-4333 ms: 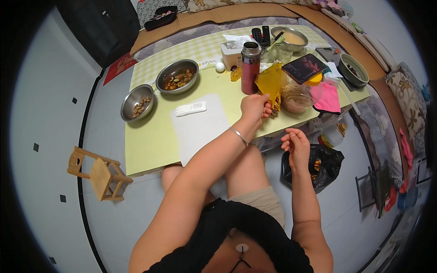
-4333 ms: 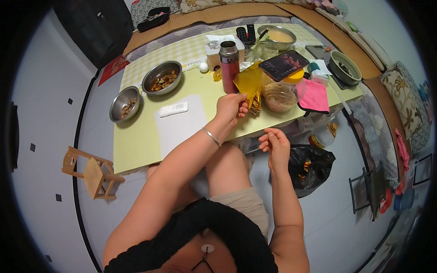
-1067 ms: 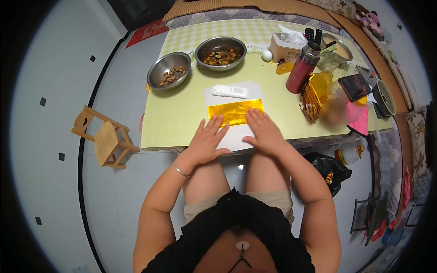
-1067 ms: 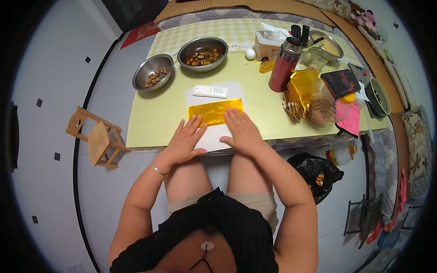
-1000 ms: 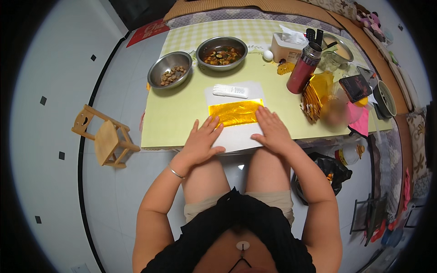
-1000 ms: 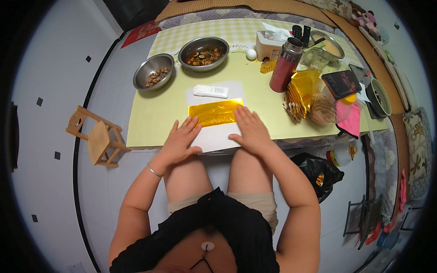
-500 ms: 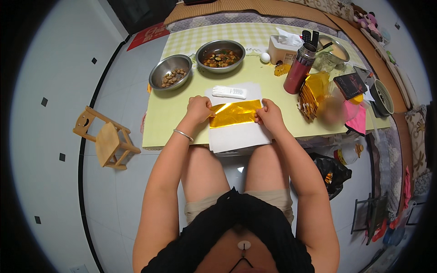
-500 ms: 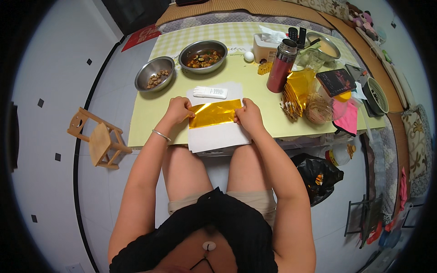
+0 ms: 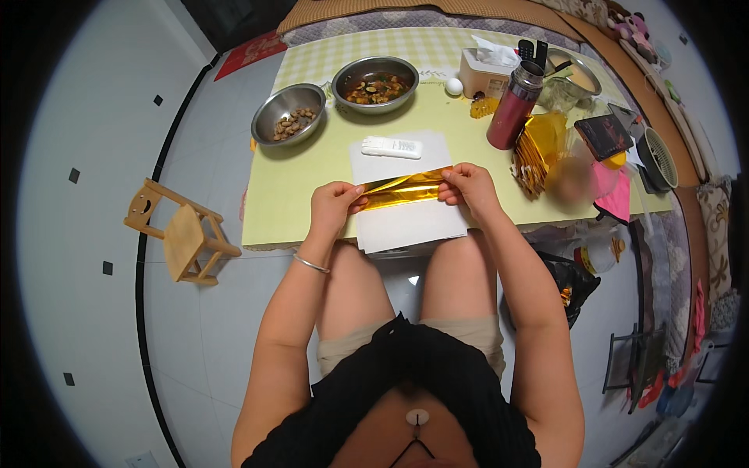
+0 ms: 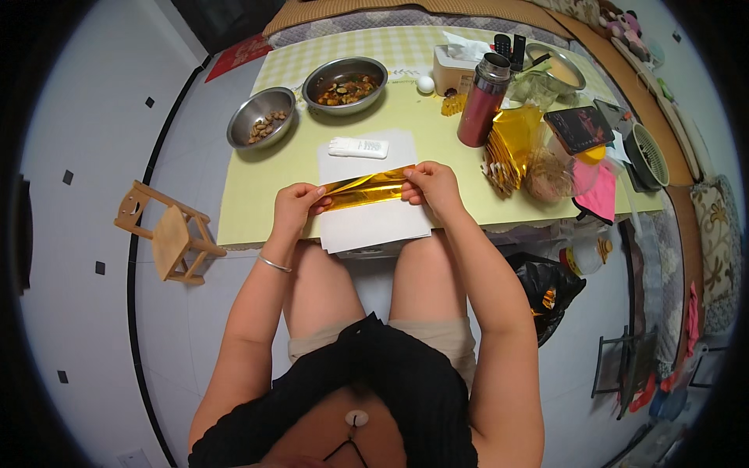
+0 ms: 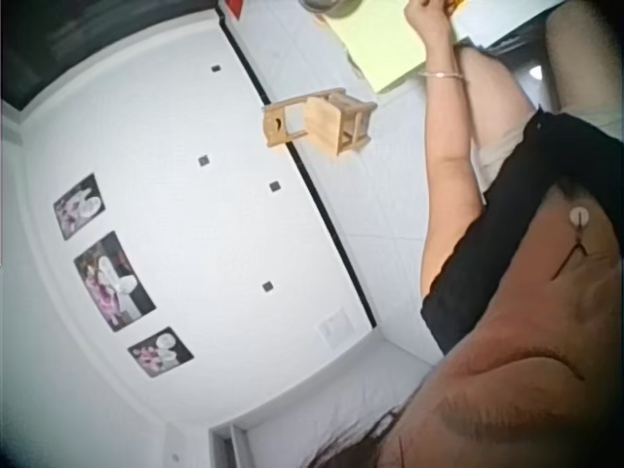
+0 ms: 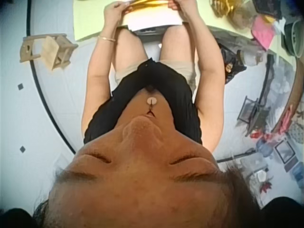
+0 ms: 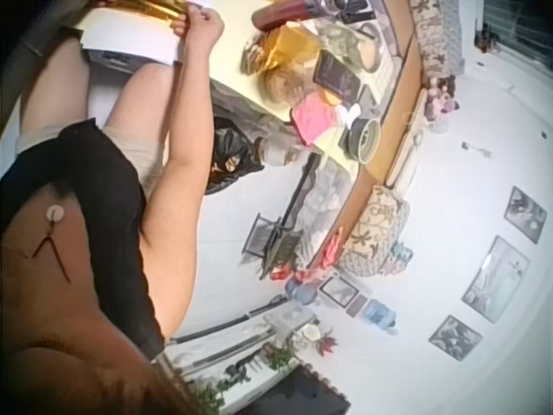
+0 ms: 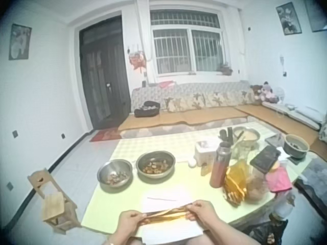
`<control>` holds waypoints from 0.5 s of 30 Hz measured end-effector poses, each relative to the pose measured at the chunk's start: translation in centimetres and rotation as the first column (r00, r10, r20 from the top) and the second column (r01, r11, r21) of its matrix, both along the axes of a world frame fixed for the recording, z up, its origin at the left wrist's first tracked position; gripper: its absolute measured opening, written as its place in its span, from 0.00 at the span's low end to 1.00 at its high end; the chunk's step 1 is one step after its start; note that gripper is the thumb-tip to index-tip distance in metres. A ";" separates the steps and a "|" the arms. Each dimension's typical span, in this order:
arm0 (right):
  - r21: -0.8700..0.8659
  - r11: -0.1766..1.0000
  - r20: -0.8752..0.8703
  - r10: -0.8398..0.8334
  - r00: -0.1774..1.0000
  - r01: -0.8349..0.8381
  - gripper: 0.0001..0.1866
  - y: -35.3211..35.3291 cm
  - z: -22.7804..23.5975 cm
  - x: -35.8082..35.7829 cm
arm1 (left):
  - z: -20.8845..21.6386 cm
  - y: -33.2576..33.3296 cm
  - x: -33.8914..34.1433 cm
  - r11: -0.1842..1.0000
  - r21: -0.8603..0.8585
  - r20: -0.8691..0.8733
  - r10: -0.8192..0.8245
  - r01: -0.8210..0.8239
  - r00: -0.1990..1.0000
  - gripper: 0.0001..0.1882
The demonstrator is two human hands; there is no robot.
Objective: The person sits on the floor and folds multiple sheets of gold-colored paper into triangular shapes. They repeatedly pick up a sheet, fold it in half, fold the corners to the center, and then fold the bottom up to create a packet. The finished items are placed in a pile on the table.
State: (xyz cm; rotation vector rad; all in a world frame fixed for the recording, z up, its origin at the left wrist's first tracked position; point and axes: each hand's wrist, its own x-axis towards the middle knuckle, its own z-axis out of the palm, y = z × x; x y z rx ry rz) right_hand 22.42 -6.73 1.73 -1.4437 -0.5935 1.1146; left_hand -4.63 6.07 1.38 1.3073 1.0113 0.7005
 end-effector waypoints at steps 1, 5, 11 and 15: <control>-0.026 0.999 0.023 0.031 0.999 -0.030 0.08 -0.2 0.0 0.2 | -0.3 0.0 -0.1 1.000 0.026 -0.023 -0.003 0.004 1.000 0.04; -0.128 0.989 0.190 0.099 0.977 -0.076 0.09 -0.8 -0.1 0.6 | -1.4 0.2 -0.4 0.969 0.234 -0.256 -0.021 0.084 0.966 0.10; -0.209 0.977 0.583 0.162 0.796 -0.045 0.12 -1.2 -0.2 0.6 | -0.2 -1.1 0.2 0.751 0.615 -0.450 0.086 0.239 0.889 0.14; -0.243 0.970 0.614 0.178 0.769 -0.031 0.12 -1.1 -0.3 0.7 | -0.1 -1.6 0.3 0.714 0.652 -0.467 0.112 0.256 0.877 0.14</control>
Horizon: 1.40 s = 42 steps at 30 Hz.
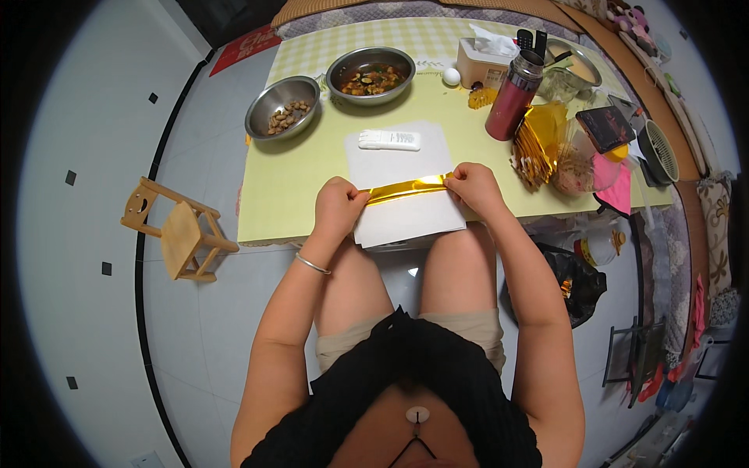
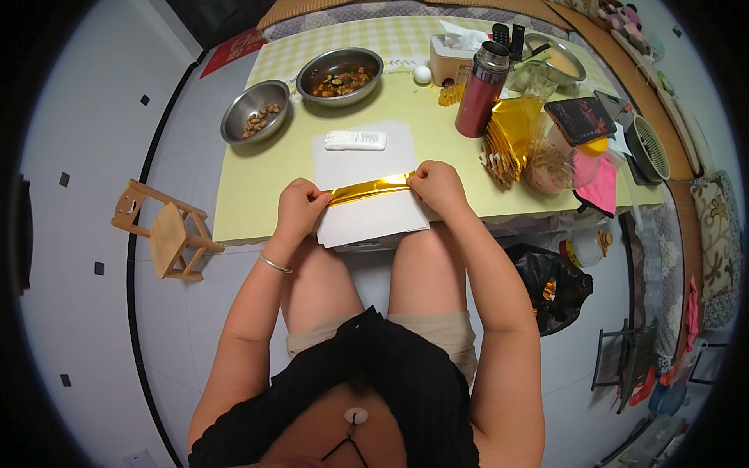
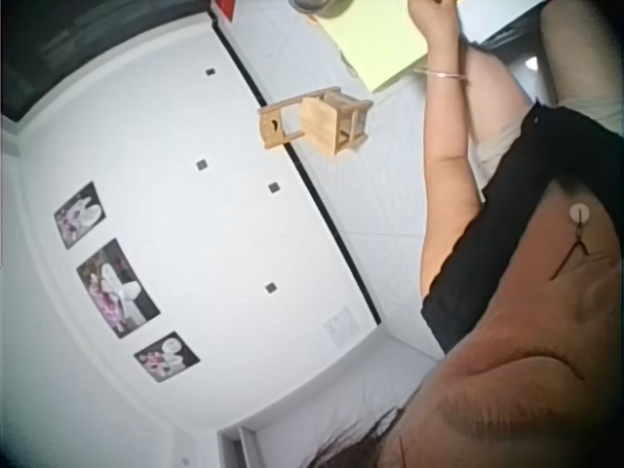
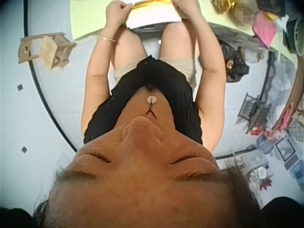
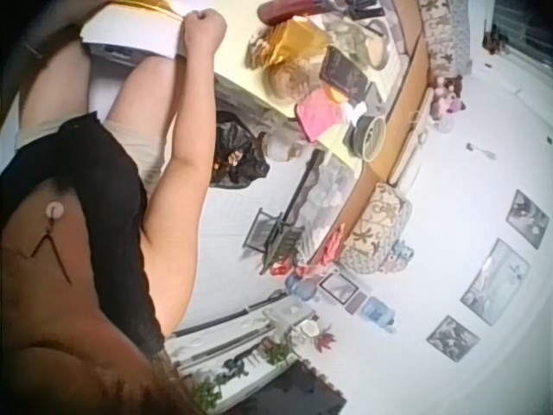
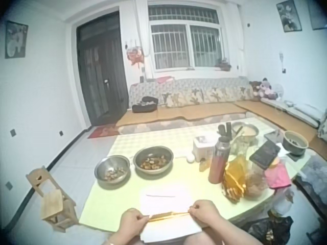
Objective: The person sits on the floor and folds multiple sheets of gold-colored paper into triangular shapes. They repeatedly pick up a sheet, fold it in half, fold the corners to the center, and then fold the bottom up to create a packet. The finished items are placed in a pile on the table.
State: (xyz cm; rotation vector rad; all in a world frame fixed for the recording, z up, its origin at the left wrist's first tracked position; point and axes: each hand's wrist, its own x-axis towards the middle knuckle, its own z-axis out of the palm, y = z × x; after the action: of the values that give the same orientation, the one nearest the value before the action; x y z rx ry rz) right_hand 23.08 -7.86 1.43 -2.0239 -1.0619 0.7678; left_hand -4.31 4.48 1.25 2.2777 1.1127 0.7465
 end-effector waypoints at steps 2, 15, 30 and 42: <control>-0.013 1.000 0.051 0.004 0.999 -0.003 0.12 0.0 0.1 0.0 | 0.0 -0.1 0.1 1.000 0.015 -0.010 -0.004 0.004 1.000 0.13; -0.130 0.991 0.375 0.044 0.926 0.005 0.13 0.0 1.9 -1.4 | -0.2 -0.3 0.0 0.980 0.151 -0.047 -0.123 0.129 0.991 0.11; -0.081 0.840 0.669 0.444 0.596 -0.536 0.37 -3.5 -1.3 -2.2 | 0.9 -1.4 -3.1 0.847 0.188 -0.529 -0.339 0.497 0.778 0.28; -0.256 0.815 0.898 0.400 0.185 -0.520 0.09 0.9 1.1 -3.2 | 4.2 -3.3 3.3 0.801 0.416 -0.494 -0.198 0.430 0.847 0.13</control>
State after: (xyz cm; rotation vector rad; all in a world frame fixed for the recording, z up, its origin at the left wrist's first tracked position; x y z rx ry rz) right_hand 19.83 -6.98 2.54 -1.9770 -2.4204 -0.4051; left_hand -1.00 1.17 5.49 3.1075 0.6950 0.4400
